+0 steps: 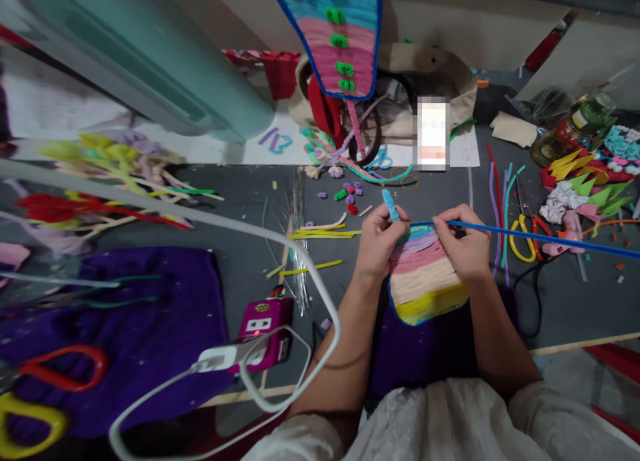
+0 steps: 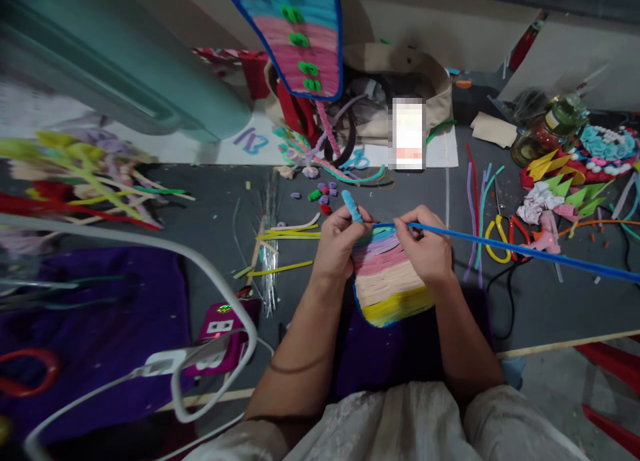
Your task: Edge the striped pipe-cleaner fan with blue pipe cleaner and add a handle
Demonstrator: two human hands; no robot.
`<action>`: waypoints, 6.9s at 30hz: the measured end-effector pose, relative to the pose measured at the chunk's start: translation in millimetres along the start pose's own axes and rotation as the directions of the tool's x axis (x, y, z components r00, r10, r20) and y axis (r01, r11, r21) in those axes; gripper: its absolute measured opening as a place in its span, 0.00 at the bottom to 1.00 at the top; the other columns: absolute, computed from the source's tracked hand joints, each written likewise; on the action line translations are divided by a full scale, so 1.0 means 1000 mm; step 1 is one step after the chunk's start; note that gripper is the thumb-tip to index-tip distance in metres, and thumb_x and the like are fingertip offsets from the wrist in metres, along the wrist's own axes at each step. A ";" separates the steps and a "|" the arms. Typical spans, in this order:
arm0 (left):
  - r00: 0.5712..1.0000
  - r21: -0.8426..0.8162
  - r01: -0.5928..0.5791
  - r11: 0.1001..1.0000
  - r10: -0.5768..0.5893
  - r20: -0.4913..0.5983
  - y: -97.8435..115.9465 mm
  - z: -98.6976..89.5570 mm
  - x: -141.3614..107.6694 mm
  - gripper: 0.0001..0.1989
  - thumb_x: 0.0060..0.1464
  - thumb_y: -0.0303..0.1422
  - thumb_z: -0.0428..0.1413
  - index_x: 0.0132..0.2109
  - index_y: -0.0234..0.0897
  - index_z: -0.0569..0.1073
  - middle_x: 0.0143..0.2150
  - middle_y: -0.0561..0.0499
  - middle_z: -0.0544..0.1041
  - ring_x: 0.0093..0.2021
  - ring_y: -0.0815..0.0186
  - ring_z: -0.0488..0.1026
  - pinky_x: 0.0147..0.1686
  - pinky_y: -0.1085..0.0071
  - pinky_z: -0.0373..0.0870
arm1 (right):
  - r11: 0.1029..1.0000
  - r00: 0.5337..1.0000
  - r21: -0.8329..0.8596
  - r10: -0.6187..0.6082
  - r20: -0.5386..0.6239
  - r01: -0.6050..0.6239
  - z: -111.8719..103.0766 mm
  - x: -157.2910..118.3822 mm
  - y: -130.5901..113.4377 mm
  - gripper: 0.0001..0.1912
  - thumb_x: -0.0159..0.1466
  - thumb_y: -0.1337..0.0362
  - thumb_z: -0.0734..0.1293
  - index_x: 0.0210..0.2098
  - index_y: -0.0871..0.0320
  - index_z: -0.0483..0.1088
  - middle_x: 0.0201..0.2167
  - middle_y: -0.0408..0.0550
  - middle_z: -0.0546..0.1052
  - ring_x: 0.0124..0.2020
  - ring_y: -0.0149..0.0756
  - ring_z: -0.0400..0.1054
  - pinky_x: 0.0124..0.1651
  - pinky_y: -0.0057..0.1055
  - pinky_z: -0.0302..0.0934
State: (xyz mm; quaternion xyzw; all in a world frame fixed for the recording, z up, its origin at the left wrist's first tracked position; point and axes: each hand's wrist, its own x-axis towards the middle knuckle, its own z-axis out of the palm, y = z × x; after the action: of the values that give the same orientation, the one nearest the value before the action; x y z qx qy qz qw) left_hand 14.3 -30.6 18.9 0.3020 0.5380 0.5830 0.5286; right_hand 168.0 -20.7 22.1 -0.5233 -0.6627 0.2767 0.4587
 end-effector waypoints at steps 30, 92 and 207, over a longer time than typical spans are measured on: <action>1.000 -0.056 0.007 0.998 -0.006 0.009 -0.001 -0.002 0.001 0.05 0.37 0.31 0.60 0.27 0.37 0.73 0.26 0.54 0.70 0.27 0.71 0.64 0.28 0.74 0.61 | 1.000 1.000 0.003 0.002 0.004 -0.002 -0.001 0.000 -0.001 0.08 0.65 0.63 0.67 0.28 0.53 0.69 0.24 0.39 0.70 0.27 0.30 0.63 0.33 0.30 0.59; 0.999 -0.062 0.006 0.998 -0.003 0.052 0.002 -0.003 0.003 0.06 0.36 0.30 0.61 0.26 0.37 0.71 0.24 0.56 0.69 0.26 0.71 0.61 0.28 0.74 0.58 | 0.999 0.985 0.039 -0.011 0.173 0.004 -0.006 0.004 0.002 0.07 0.66 0.60 0.67 0.35 0.52 0.77 0.32 0.42 0.80 0.35 0.35 0.74 0.40 0.31 0.68; 0.992 0.036 0.102 0.994 -0.104 0.067 0.009 -0.008 0.003 0.07 0.34 0.34 0.63 0.22 0.35 0.75 0.22 0.54 0.72 0.25 0.71 0.64 0.29 0.73 0.62 | 0.952 0.923 0.130 -0.301 0.240 0.277 -0.009 0.007 0.000 0.07 0.69 0.67 0.65 0.38 0.52 0.75 0.36 0.45 0.79 0.40 0.35 0.74 0.46 0.34 0.68</action>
State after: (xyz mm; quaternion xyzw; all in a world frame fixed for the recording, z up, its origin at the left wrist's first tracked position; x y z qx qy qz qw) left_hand 3.3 -29.2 25.1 0.3025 0.5439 0.5354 0.5710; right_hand 175.8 -15.2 28.0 -0.3575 -0.7726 0.3022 0.4289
